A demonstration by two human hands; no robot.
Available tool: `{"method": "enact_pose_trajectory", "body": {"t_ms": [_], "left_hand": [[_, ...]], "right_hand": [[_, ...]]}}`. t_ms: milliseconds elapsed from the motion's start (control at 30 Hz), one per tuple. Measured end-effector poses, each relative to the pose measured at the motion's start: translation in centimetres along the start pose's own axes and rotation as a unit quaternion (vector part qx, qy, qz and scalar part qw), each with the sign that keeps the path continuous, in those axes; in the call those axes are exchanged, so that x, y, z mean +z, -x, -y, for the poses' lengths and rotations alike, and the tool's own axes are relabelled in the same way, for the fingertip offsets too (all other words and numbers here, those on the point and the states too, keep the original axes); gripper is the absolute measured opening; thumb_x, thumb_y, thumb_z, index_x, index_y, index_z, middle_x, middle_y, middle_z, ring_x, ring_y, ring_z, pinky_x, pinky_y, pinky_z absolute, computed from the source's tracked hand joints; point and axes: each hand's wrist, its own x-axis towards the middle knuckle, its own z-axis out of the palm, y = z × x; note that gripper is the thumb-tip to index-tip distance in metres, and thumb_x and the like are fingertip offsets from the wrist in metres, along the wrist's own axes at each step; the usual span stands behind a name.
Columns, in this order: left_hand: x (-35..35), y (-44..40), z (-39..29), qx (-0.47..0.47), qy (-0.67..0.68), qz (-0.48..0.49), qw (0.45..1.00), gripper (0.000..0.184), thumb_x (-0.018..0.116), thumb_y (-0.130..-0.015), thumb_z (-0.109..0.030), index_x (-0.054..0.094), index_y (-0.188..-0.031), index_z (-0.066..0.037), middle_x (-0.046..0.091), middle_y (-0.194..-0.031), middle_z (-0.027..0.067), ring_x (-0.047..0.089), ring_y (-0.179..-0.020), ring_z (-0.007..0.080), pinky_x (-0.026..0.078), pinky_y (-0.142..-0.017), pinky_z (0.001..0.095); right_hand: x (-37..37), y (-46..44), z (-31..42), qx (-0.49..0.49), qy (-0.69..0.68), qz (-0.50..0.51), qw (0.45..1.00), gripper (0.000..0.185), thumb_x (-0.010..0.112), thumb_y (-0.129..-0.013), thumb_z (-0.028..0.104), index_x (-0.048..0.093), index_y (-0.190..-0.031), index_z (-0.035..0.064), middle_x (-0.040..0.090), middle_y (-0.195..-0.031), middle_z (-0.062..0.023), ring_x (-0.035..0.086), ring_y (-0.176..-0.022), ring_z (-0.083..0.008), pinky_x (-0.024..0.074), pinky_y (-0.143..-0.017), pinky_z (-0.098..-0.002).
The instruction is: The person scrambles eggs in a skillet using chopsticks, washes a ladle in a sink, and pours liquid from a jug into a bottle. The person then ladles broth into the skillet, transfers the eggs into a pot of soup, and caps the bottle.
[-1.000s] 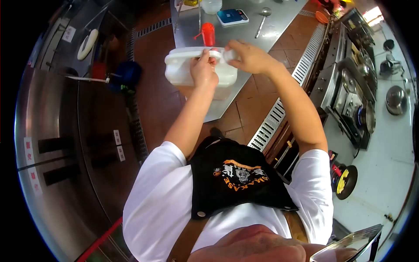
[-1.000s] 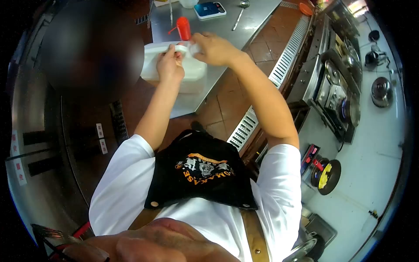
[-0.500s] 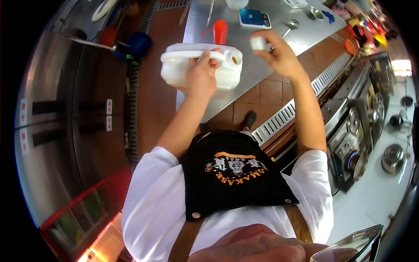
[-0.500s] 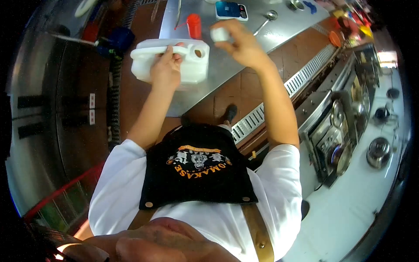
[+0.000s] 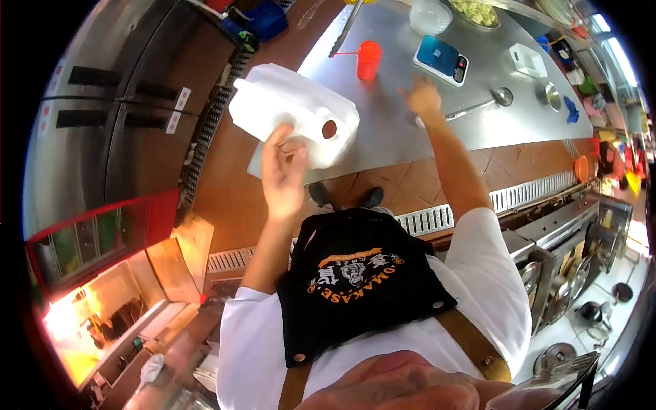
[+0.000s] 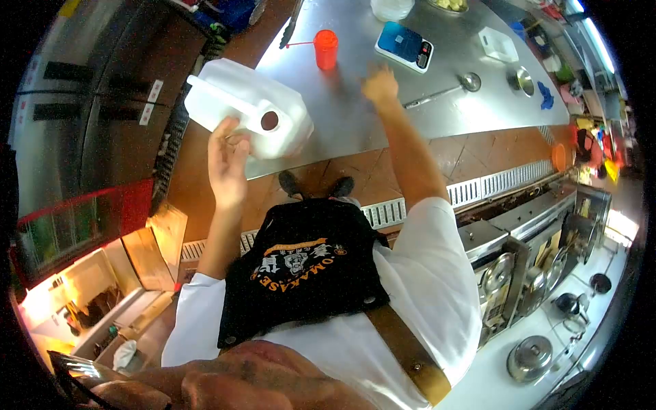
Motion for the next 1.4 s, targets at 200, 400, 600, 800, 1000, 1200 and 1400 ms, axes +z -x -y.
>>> {"method": "enact_pose_trajectory", "body": {"t_ms": [200, 400, 600, 800, 1000, 1200, 1400], "left_hand": [[0.6, 3.2, 1.5, 0.157, -0.157, -0.017, 0.975, 0.034, 0.055, -0.082, 0.006, 0.048, -0.115, 0.001, 0.051, -0.113, 0.0124, 0.052, -0.097, 0.0181, 0.045, -0.078, 0.0303], [5.9, 5.4, 5.5, 0.083, -0.175, 0.267, 0.944, 0.027, 0.068, -0.075, -0.004, 0.053, -0.098, -0.003, 0.058, -0.087, 0.0160, 0.058, -0.077, 0.0313, 0.046, -0.063, 0.0344], [16.1, -0.5, 15.9, 0.139, -0.303, 0.017, 0.943, 0.050, 0.077, -0.069, -0.023, 0.051, -0.109, -0.007, 0.058, -0.103, 0.0147, 0.055, -0.096, 0.0338, 0.041, -0.085, 0.0442], [17.7, 0.8, 17.4, 0.147, -0.347, 0.228, 0.898, 0.060, 0.081, -0.064, -0.035, 0.055, -0.111, -0.009, 0.062, -0.100, 0.0119, 0.058, -0.092, 0.0358, 0.042, -0.082, 0.0452], [16.9, 3.6, 16.6, 0.188, -0.254, 0.316, 0.895, 0.059, 0.081, -0.064, -0.033, 0.057, -0.111, -0.009, 0.062, -0.102, 0.0126, 0.060, -0.090, 0.0348, 0.045, -0.077, 0.0443], [16.8, 4.3, 16.1, 0.183, -0.279, 0.325, 0.885, 0.063, 0.081, -0.064, -0.031, 0.055, -0.116, -0.006, 0.060, -0.106, 0.0139, 0.058, -0.096, 0.0348, 0.044, -0.084, 0.0437], [16.9, 4.4, 17.9, 0.216, -0.291, 0.288, 0.887, 0.065, 0.083, -0.058, -0.032, 0.056, -0.112, -0.009, 0.060, -0.106, 0.0102, 0.058, -0.096, 0.0317, 0.043, -0.082, 0.0423]], "right_hand": [[-7.4, -11.0, 10.0, -0.066, -0.006, 0.104, 0.992, 0.061, 0.063, -0.078, 0.051, 0.049, -0.126, 0.0144, 0.054, -0.124, -0.0175, 0.055, -0.111, -0.0353, 0.0476, -0.091, -0.0440], [-6.7, -9.7, 8.0, -0.126, 0.082, 0.183, 0.972, 0.071, 0.059, -0.076, 0.059, 0.049, -0.124, 0.0077, 0.064, -0.105, -0.0202, 0.061, -0.101, -0.0358, 0.0492, -0.084, -0.0446], [-12.6, 1.5, 4.4, 0.000, 0.031, 0.192, 0.981, 0.073, 0.057, -0.072, 0.069, 0.061, -0.097, 0.0011, 0.066, -0.094, -0.0185, 0.065, -0.086, -0.0346, 0.0506, -0.075, -0.0413], [-16.2, 10.4, -0.2, 0.027, -0.146, 0.164, 0.975, 0.051, 0.070, -0.074, 0.050, 0.061, -0.098, 0.0056, 0.065, -0.085, -0.0157, 0.064, -0.078, -0.0295, 0.0490, -0.069, -0.0363], [-19.3, 14.1, -2.4, -0.116, -0.332, 0.186, 0.918, 0.051, 0.074, -0.071, 0.046, 0.060, -0.108, 0.0133, 0.066, -0.093, -0.0148, 0.065, -0.082, -0.0302, 0.0515, -0.073, -0.0358], [-17.6, 14.3, -2.2, 0.012, -0.055, 0.349, 0.935, 0.058, 0.071, -0.076, 0.044, 0.053, -0.123, 0.0158, 0.062, -0.107, -0.0165, 0.062, -0.095, -0.0339, 0.0513, -0.079, -0.0423], [-18.5, 15.6, -1.0, -0.065, -0.136, 0.193, 0.969, 0.051, 0.061, -0.083, 0.044, 0.050, -0.120, 0.0103, 0.061, -0.104, -0.0225, 0.061, -0.096, -0.0365, 0.0493, -0.081, -0.0479]]}}
